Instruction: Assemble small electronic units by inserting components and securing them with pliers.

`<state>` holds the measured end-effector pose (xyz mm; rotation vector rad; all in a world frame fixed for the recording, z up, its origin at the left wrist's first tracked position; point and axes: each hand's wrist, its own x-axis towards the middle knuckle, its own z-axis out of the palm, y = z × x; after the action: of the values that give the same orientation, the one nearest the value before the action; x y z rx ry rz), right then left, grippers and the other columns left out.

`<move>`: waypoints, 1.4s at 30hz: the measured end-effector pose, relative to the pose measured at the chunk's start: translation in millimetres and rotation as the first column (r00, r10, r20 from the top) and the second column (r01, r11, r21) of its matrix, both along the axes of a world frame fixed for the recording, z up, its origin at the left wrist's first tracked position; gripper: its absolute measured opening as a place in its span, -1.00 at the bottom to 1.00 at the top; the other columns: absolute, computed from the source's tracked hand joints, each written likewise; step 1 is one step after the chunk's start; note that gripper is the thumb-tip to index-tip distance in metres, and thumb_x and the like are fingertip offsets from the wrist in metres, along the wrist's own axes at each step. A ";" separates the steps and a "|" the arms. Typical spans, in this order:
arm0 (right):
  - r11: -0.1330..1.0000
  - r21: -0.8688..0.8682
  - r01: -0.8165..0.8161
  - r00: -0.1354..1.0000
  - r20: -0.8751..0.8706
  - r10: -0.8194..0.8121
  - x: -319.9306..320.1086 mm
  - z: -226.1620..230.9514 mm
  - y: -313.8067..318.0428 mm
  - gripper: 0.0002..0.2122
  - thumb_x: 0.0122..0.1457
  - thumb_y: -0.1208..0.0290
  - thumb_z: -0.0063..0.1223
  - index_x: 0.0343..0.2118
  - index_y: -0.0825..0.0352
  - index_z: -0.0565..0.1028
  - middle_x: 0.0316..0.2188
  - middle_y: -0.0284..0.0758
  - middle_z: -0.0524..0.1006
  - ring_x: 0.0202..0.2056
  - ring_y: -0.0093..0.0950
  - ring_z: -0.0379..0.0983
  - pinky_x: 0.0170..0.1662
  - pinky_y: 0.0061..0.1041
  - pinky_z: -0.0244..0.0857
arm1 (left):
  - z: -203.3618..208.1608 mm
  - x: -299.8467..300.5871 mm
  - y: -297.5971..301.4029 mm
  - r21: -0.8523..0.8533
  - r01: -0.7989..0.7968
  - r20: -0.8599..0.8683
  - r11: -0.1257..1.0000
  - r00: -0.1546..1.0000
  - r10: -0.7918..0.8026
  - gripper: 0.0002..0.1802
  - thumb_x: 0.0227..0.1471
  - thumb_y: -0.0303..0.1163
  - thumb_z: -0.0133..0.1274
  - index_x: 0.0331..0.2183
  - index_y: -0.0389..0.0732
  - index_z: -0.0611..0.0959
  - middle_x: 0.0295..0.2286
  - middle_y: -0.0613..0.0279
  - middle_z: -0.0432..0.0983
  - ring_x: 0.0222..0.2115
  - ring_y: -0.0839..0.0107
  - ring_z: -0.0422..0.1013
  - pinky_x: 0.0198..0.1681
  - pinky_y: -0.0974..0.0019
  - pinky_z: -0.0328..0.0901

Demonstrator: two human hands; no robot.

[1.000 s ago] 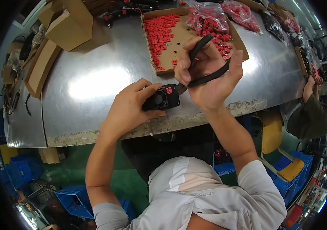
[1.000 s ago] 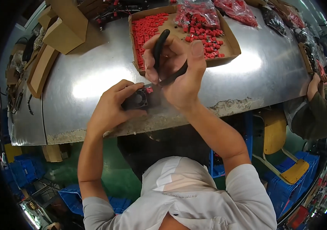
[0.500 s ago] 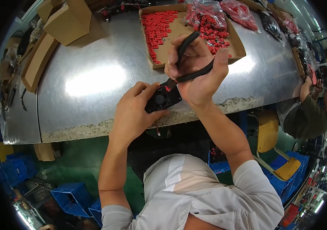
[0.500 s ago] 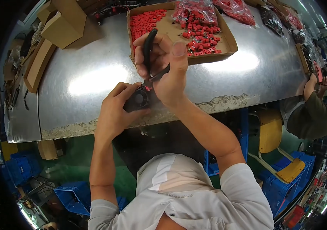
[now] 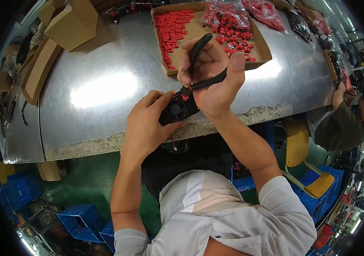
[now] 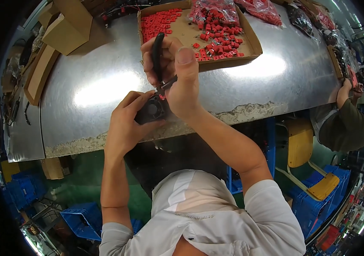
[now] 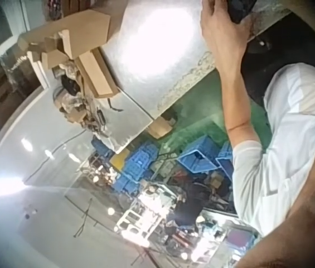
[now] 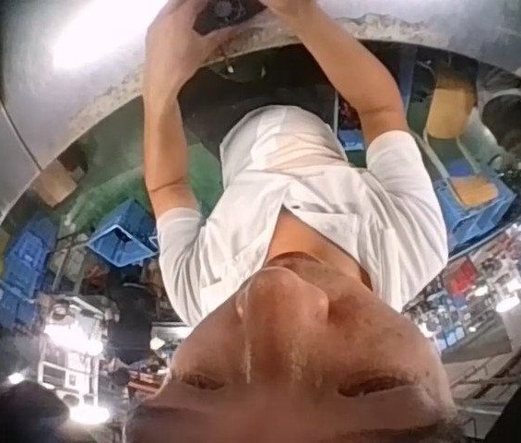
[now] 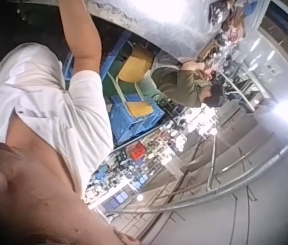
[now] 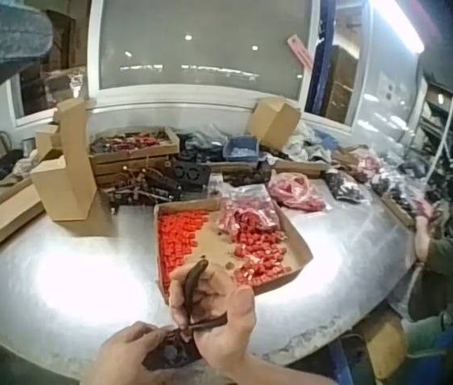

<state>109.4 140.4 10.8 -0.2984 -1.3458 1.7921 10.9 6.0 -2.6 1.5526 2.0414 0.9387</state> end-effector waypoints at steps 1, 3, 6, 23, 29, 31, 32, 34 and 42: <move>1.000 0.023 0.017 1.000 0.022 -0.017 -0.2 -0.6 -1.1 -0.07 0.02 -0.57 -0.45 -0.19 0.45 0.42 -0.49 -0.26 0.41 -0.56 -0.52 0.24 -0.48 -0.53 0.17 | 0.4 -0.1 0.2 -0.008 0.000 0.004 1.000 1.000 0.000 -0.30 -0.32 -0.31 0.40 -0.03 -0.22 0.58 -0.24 0.15 0.50 -0.24 0.11 0.46 -0.16 0.15 0.37; 0.998 0.046 0.031 0.998 0.048 -0.033 -0.6 -2.0 -3.6 -0.07 0.02 -0.57 -0.45 -0.20 0.46 0.41 -0.51 -0.26 0.40 -0.58 -0.52 0.22 -0.49 -0.53 0.15 | 0.0 -0.6 0.5 -0.018 -0.001 0.011 1.000 1.000 0.001 -0.30 -0.32 -0.31 0.40 -0.03 -0.21 0.58 -0.24 0.15 0.50 -0.24 0.11 0.46 -0.16 0.16 0.37; 0.993 0.116 0.010 0.996 0.086 -0.020 -3.8 -1.5 -5.4 -0.08 0.02 -0.57 -0.48 -0.26 0.45 0.40 -0.55 -0.28 0.38 -0.62 -0.52 0.17 -0.53 -0.52 0.09 | 0.4 -4.2 1.8 -0.024 0.003 0.014 1.000 1.000 -0.003 -0.31 -0.31 -0.30 0.39 -0.04 -0.21 0.59 -0.24 0.15 0.50 -0.23 0.12 0.46 -0.16 0.16 0.37; 0.725 0.214 -0.655 0.756 0.189 0.627 -3.1 8.5 24.0 -0.08 0.02 -0.54 -0.45 -0.40 0.50 0.48 -0.64 -0.26 0.44 -0.72 -0.52 0.24 -0.65 -0.56 0.04 | -3.6 -82.0 44.4 -0.024 0.568 0.072 0.823 0.822 -0.565 -0.40 -0.43 -0.28 0.43 -0.22 -0.22 0.65 -0.27 0.15 0.52 -0.23 0.09 0.43 -0.15 0.14 0.34; 0.640 0.297 -0.708 0.706 0.302 0.641 3.7 18.4 15.3 -0.05 0.01 -0.56 -0.43 -0.32 0.52 0.50 -0.52 -0.25 0.50 -0.58 -0.54 0.39 -0.56 -0.62 0.17 | 1.4 -73.5 39.8 -0.090 0.532 0.247 0.842 0.831 -0.499 -0.53 -0.38 -0.36 0.42 -0.30 -0.24 0.65 -0.23 0.17 0.53 -0.20 0.09 0.43 -0.10 0.14 0.33; 0.780 0.219 -0.586 0.807 0.243 0.538 14.7 26.6 5.0 -0.03 0.01 -0.56 -0.47 -0.27 0.53 0.48 -0.49 -0.23 0.50 -0.56 -0.55 0.39 -0.56 -0.62 0.17 | 10.2 -63.5 24.7 -0.113 0.480 0.209 0.870 0.868 -0.451 -0.49 -0.37 -0.38 0.42 -0.25 -0.22 0.65 -0.22 0.16 0.53 -0.20 0.08 0.43 -0.09 0.13 0.32; 0.889 0.113 -0.444 0.882 0.226 0.412 20.9 30.3 1.5 -0.02 0.02 -0.56 -0.50 -0.21 0.53 0.46 -0.45 -0.22 0.50 -0.53 -0.55 0.39 -0.55 -0.62 0.17 | 5.0 -56.4 19.0 0.088 0.465 -0.017 0.881 0.885 -0.465 -0.41 -0.38 -0.39 0.42 -0.17 -0.17 0.64 -0.25 0.16 0.52 -0.22 0.09 0.43 -0.11 0.17 0.34; 0.940 0.045 -0.339 0.928 -0.145 0.342 37.0 23.9 5.5 -0.05 0.08 -0.52 -0.58 -0.11 0.47 0.43 -0.45 -0.22 0.44 -0.56 -0.51 0.30 -0.53 -0.53 0.14 | -2.6 -42.0 10.6 0.069 0.360 -0.106 0.931 0.930 -0.352 -0.33 -0.40 -0.37 0.43 -0.10 -0.14 0.62 -0.26 0.18 0.51 -0.24 0.11 0.43 -0.13 0.17 0.33; 0.989 -0.113 -0.099 0.969 -0.239 0.070 27.4 4.5 -7.8 -0.10 0.10 -0.50 -0.52 -0.11 0.44 0.43 -0.46 -0.23 0.43 -0.54 -0.45 0.29 -0.43 -0.46 0.18 | -1.4 0.5 -16.8 0.058 0.098 -0.181 0.993 0.980 -0.086 -0.30 -0.34 -0.24 0.39 -0.04 -0.11 0.59 -0.24 0.24 0.49 -0.26 0.15 0.40 -0.18 0.17 0.32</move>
<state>136.8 132.6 15.3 -0.0923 -1.0977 1.9199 11.4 -10.8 -4.0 1.8093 2.0544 0.8689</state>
